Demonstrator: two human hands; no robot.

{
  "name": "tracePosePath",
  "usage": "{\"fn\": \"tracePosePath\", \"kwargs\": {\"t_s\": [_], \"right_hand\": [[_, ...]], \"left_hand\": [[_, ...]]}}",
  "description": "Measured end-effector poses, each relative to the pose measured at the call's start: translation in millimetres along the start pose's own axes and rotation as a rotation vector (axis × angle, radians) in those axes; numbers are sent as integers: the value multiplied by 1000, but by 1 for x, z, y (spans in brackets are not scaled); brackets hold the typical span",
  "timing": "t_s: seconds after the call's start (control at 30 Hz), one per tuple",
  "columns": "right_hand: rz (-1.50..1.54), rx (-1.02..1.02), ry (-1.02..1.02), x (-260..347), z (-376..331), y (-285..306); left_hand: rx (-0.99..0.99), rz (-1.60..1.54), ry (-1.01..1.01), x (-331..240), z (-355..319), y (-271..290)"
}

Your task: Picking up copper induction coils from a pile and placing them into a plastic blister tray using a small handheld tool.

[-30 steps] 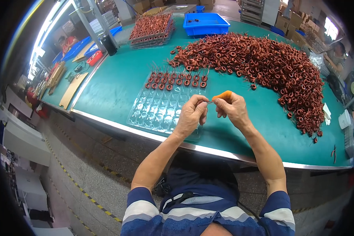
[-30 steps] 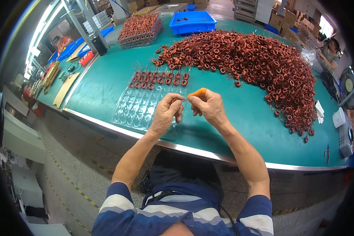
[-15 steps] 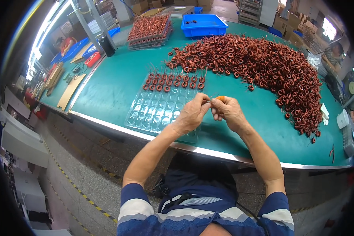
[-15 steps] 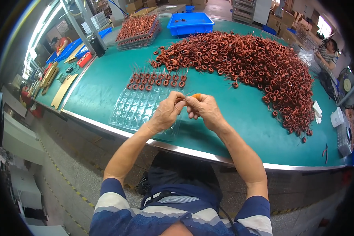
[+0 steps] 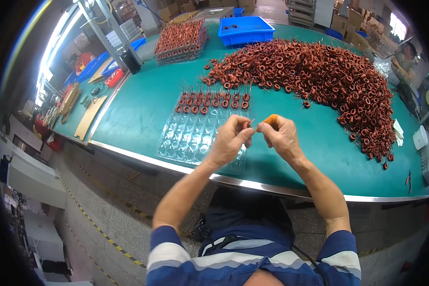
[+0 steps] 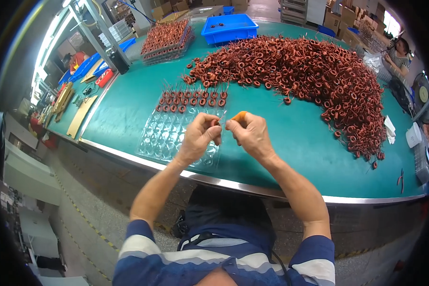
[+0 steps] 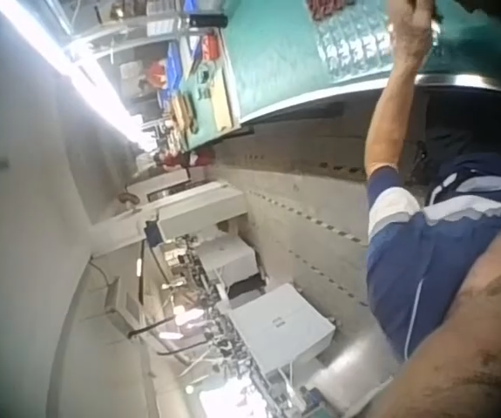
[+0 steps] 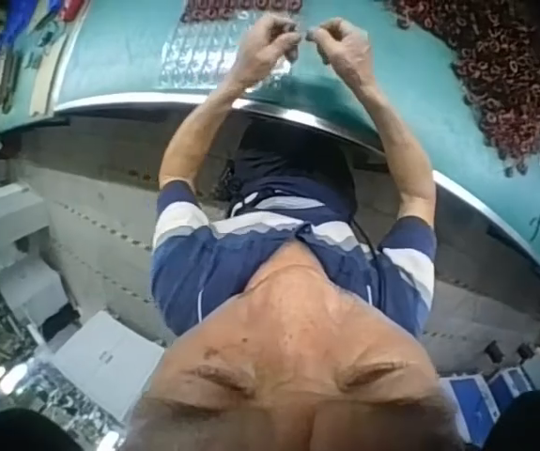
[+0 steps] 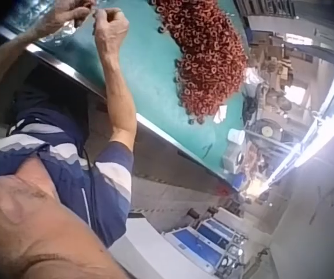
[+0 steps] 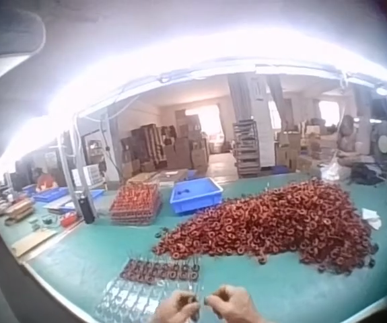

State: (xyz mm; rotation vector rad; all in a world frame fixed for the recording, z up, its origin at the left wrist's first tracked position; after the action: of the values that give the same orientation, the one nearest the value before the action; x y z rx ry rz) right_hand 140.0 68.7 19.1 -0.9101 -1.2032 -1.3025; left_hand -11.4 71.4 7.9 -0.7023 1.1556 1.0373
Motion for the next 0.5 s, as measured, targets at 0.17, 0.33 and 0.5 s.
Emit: {"fn": "tracePosePath", "kwargs": {"t_s": [0.17, 0.33, 0.5], "right_hand": [[262, 113, -114, -13, 4, -3], [153, 16, -124, -19, 7, 2], [276, 74, -190, -29, 10, -7]], "left_hand": [[-52, -480, -55, 14, -13, -26], [-75, -477, 60, 23, -3, -21], [-97, -480, 147, 24, -3, -21]]}}
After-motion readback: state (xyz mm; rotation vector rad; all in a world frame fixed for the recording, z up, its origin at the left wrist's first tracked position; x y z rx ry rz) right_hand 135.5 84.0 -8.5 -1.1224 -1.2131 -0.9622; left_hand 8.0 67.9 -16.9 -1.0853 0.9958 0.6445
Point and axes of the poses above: each hand's wrist, its own z-axis towards the middle knuckle, its own y-axis out of the back of the hand, x = y × z, the point moved 7 cm from there along z, towards the middle knuckle, and after that the axes turned 2 degrees about x, right-handed, at the moved point
